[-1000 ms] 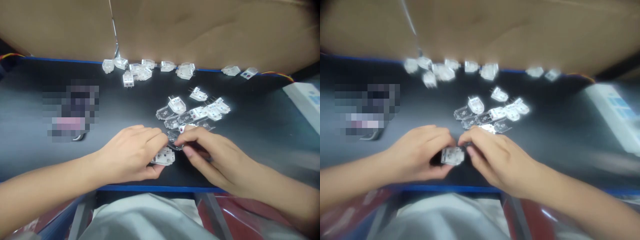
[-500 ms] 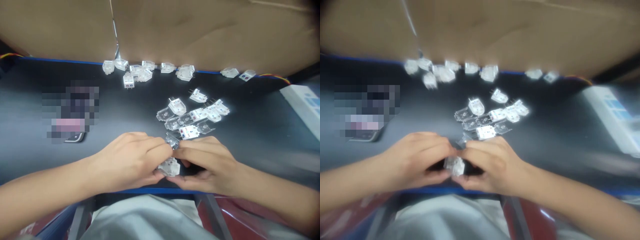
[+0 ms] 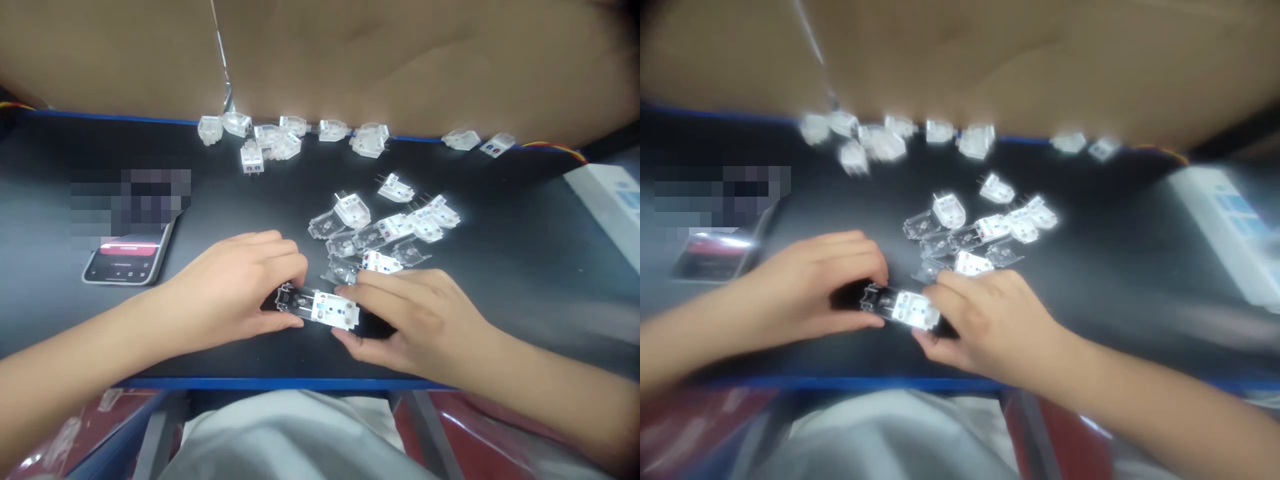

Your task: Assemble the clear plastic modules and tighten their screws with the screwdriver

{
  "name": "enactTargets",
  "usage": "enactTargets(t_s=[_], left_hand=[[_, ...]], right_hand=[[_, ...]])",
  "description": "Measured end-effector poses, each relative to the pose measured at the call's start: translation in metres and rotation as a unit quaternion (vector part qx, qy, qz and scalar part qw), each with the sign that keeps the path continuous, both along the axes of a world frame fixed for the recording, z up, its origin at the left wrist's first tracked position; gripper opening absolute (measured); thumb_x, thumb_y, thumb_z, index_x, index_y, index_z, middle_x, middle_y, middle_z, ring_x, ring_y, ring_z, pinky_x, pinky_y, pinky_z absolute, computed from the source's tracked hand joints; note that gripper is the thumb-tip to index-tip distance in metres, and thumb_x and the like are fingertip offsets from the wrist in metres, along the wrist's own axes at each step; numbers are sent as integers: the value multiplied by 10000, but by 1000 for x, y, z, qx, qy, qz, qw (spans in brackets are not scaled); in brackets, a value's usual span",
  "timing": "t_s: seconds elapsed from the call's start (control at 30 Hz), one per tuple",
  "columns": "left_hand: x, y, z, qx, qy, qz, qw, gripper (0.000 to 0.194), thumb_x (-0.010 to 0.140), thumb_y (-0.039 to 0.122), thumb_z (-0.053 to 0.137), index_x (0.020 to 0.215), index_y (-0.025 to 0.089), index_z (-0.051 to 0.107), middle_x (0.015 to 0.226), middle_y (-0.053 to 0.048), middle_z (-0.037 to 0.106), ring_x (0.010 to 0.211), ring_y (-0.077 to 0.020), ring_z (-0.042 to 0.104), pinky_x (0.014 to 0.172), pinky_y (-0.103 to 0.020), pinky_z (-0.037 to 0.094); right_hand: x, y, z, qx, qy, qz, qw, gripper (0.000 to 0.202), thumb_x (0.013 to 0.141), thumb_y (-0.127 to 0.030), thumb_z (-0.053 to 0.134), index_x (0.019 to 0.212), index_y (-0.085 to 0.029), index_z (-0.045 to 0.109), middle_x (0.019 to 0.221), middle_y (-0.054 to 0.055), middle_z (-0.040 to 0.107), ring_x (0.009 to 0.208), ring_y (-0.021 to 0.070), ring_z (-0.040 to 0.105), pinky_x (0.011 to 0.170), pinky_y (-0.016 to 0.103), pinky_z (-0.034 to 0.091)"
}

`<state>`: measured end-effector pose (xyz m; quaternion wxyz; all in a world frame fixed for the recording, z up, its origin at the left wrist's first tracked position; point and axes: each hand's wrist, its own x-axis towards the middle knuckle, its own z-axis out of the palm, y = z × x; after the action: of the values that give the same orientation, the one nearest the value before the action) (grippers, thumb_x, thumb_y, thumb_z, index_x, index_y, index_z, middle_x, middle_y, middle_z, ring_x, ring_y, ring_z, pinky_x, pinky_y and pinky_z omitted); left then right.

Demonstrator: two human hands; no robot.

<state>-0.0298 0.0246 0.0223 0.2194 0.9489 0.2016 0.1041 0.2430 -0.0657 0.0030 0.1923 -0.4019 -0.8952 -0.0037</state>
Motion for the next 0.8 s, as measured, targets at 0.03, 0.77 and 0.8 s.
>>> enactTargets(t_s=[0.03, 0.77, 0.8], left_hand=[[0, 1, -1, -3, -3, -1, 1000, 289, 963, 387, 881, 1039, 205, 671, 926, 20, 669, 846, -190, 600, 750, -291, 423], [19, -13, -14, -108, -80, 20, 991, 268, 1119, 157, 531, 865, 193, 609, 814, 26, 608, 698, -131, 573, 664, -254, 401], [19, -14, -14, -108, -77, 27, 991, 271, 1121, 163, 527, 865, 194, 612, 814, 26, 607, 697, -131, 577, 663, -255, 404]], right_hand=[[0, 0, -1, 8, -6, 1, 1000, 307, 1087, -428, 656, 1019, -152, 771, 797, 15, 718, 542, 154, 571, 488, 351, 339], [-13, -3, -6, -97, 95, -51, 989, 320, 1074, -458, 709, 968, -166, 784, 843, 14, 605, 562, 116, 465, 496, 293, 384], [-14, -4, -6, -104, 99, -51, 988, 314, 1070, -456, 718, 969, -164, 781, 843, 12, 604, 566, 116, 474, 499, 290, 391]])
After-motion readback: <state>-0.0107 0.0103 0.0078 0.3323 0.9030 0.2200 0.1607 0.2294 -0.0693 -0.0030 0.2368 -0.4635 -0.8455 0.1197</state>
